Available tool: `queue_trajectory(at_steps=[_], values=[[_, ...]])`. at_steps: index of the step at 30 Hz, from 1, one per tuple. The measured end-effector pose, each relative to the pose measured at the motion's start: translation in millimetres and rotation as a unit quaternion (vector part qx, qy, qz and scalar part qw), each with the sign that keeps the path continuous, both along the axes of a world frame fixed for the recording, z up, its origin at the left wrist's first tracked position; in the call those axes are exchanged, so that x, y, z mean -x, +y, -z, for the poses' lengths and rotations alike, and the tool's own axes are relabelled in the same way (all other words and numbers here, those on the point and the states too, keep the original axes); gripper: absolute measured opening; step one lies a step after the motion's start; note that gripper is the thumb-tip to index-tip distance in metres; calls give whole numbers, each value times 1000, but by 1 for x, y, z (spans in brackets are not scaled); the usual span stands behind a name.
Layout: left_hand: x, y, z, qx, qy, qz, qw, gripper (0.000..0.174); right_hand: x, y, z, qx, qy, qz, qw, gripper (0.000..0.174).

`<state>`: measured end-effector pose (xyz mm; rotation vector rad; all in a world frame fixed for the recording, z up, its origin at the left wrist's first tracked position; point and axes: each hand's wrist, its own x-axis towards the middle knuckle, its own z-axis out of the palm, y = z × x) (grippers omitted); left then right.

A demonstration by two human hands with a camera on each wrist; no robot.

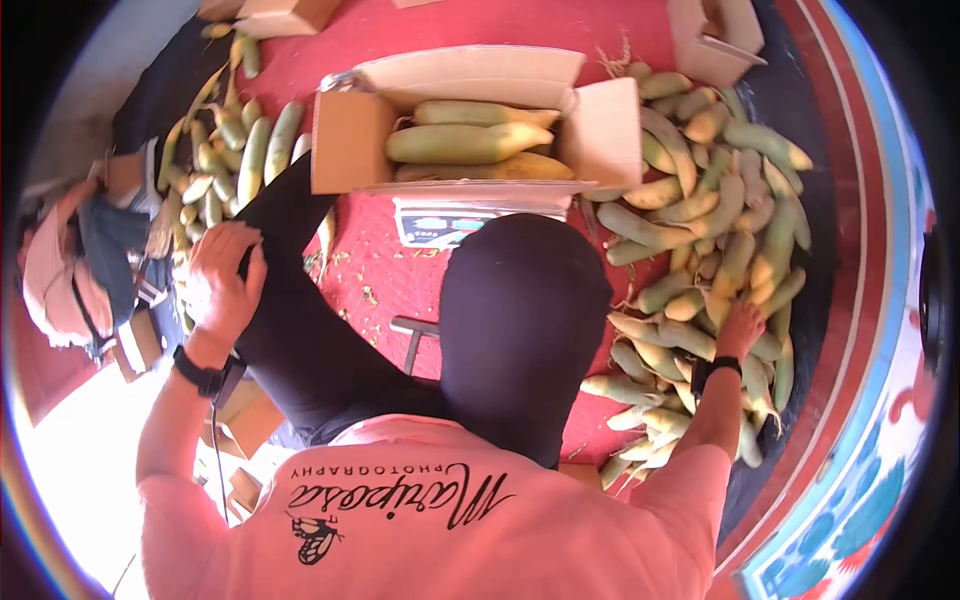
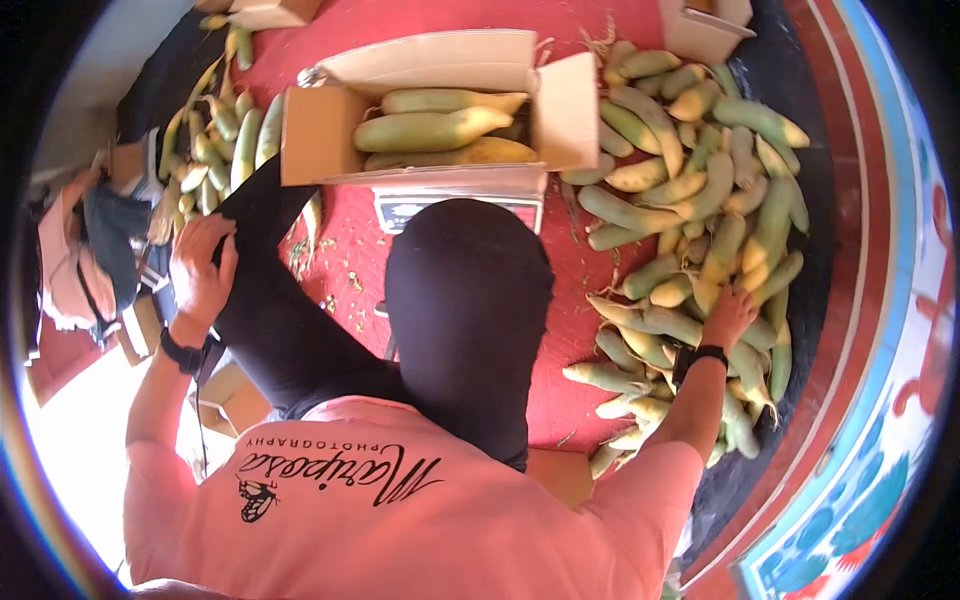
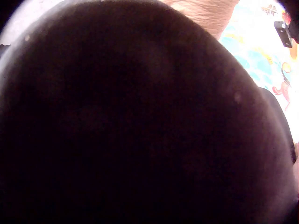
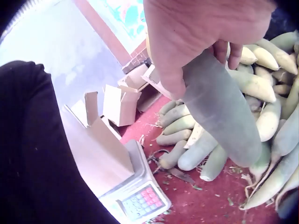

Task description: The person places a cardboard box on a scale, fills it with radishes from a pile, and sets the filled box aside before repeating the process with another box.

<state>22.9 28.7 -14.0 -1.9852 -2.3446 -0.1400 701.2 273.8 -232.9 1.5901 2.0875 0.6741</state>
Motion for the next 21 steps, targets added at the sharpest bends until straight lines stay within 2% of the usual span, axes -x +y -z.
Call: queue_trajectory(at_steps=[1,2,4,5,7,8,10,11,12,15,16,18,19,20,21], values=[[-2,0,-2,4,0,-2,1000,10,9,-8,0,35,6,24,999,26],[-3,2,-3,3,0,-2,1000,10,14,-14,5,39,18,-7,999,27],[-1,1,-2,6,-8,-9,1000,11,37,-20,9,76,5,6,997,38],[-2,0,-2,6,-9,-6,1000,12,49,-26,5,79,3,-9,997,38],[0,-1,1,1,-13,3,1000,14,72,-37,-6,86,128,-19,988,52],[-1,0,1,2,-13,5,1000,13,81,-42,-7,90,124,-33,988,52],[-2,4,2,-26,-3,20,999,10,98,-51,-8,45,312,10,949,63],[-3,4,1,-27,-6,6,1000,10,107,-55,-15,46,331,23,942,68],[-4,5,1,-30,-11,10,999,10,114,-60,-21,49,327,13,944,68],[-1,2,1,-30,-22,10,999,10,131,-72,-41,24,426,93,900,70],[0,0,1,-24,-24,14,999,11,134,-76,-45,24,422,88,902,70],[4,-3,3,-28,-27,11,999,10,134,-82,-55,16,503,110,857,70],[5,-4,4,-33,-26,14,999,10,126,-82,-52,15,487,77,870,62],[7,-5,5,-39,-23,17,999,10,130,-82,-60,12,484,75,871,62],[7,-7,5,-44,-21,16,999,10,137,-82,-69,27,530,97,842,64]])
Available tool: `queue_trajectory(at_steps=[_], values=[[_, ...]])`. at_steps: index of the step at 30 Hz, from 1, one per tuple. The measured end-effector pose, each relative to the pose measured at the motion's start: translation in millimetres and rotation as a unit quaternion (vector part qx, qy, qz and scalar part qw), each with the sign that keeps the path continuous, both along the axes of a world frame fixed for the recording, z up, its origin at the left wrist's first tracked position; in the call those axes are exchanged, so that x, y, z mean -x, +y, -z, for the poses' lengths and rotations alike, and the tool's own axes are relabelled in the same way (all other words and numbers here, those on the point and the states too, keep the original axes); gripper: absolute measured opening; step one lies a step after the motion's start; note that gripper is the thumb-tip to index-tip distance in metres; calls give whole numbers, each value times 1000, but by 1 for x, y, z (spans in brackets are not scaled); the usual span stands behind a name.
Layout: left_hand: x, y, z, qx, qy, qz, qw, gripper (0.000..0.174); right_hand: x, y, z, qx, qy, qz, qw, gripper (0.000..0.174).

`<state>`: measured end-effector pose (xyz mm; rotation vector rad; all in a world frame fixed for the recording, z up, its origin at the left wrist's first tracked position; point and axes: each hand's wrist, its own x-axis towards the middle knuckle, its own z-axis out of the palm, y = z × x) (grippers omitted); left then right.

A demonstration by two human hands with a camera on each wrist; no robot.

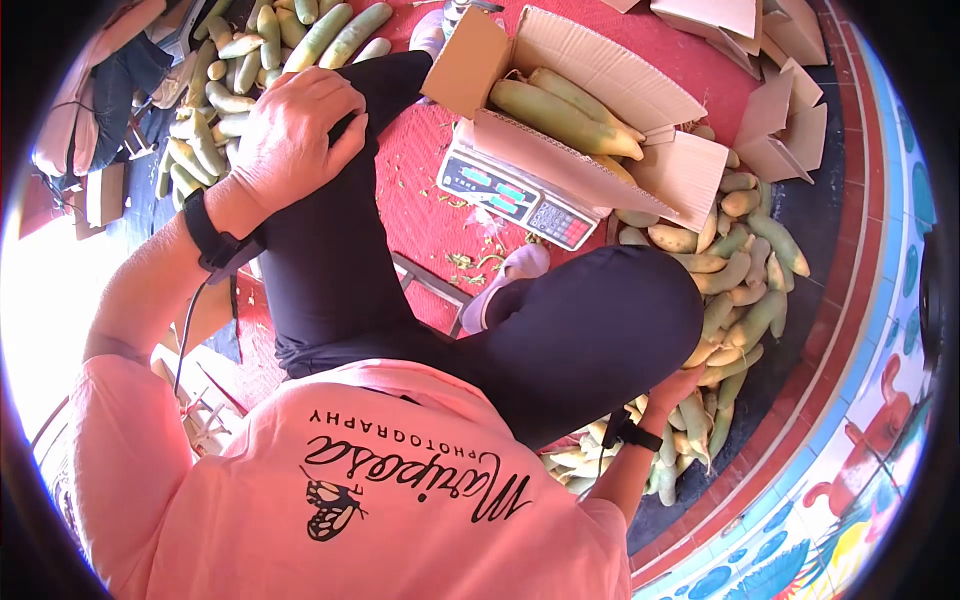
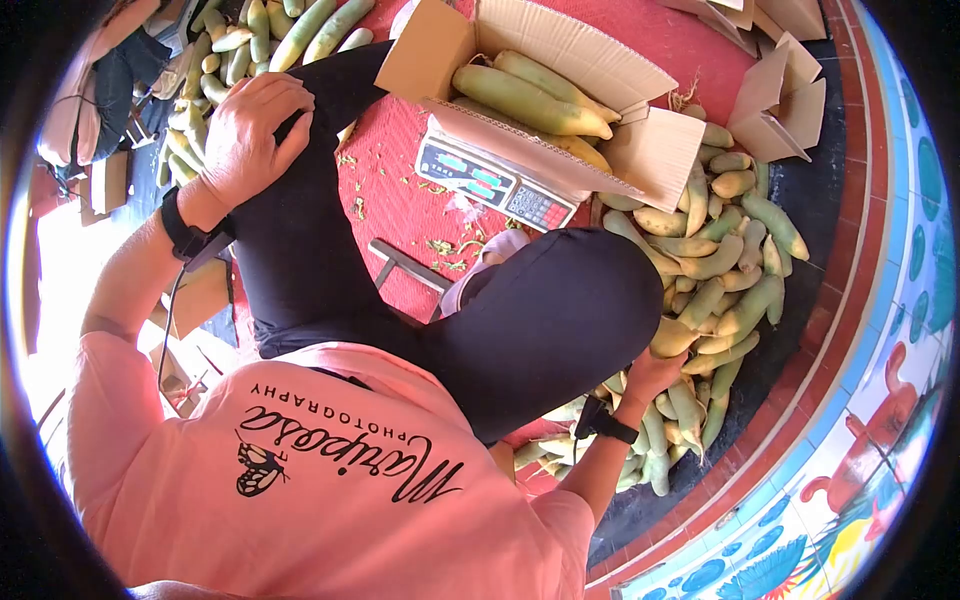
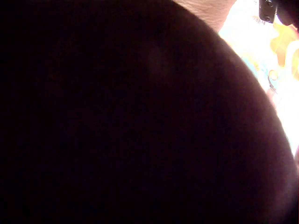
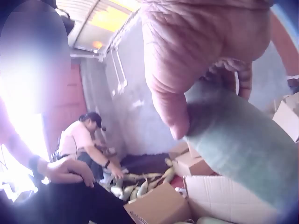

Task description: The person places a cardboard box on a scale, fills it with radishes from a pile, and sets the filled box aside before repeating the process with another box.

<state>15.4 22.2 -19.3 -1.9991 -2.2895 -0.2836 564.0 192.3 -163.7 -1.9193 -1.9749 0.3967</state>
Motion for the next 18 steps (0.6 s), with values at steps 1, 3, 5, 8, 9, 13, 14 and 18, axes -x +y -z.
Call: queue_trajectory(at_steps=[1,3,5,8,9,13,14,18], values=[[0,-1,0,-3,-2,0,1000,10,5,0,-6,21,55,14,998,65],[1,-4,1,-16,-19,-7,1000,10,2,2,1,14,87,32,996,66],[3,-6,3,-18,-25,-8,999,10,13,5,-6,9,119,47,992,66],[6,-11,3,-16,-35,-10,999,10,63,7,-63,27,90,73,993,67],[7,-11,2,-12,-39,-10,999,11,74,11,-80,-11,129,37,991,67],[8,-12,2,-11,-47,-18,999,12,130,31,-163,-183,155,-78,968,53],[9,-12,2,-11,-55,-17,998,12,145,38,-183,-181,171,-82,965,50],[13,-13,-1,-8,-69,-25,997,13,196,71,-224,-96,198,-197,955,63]])
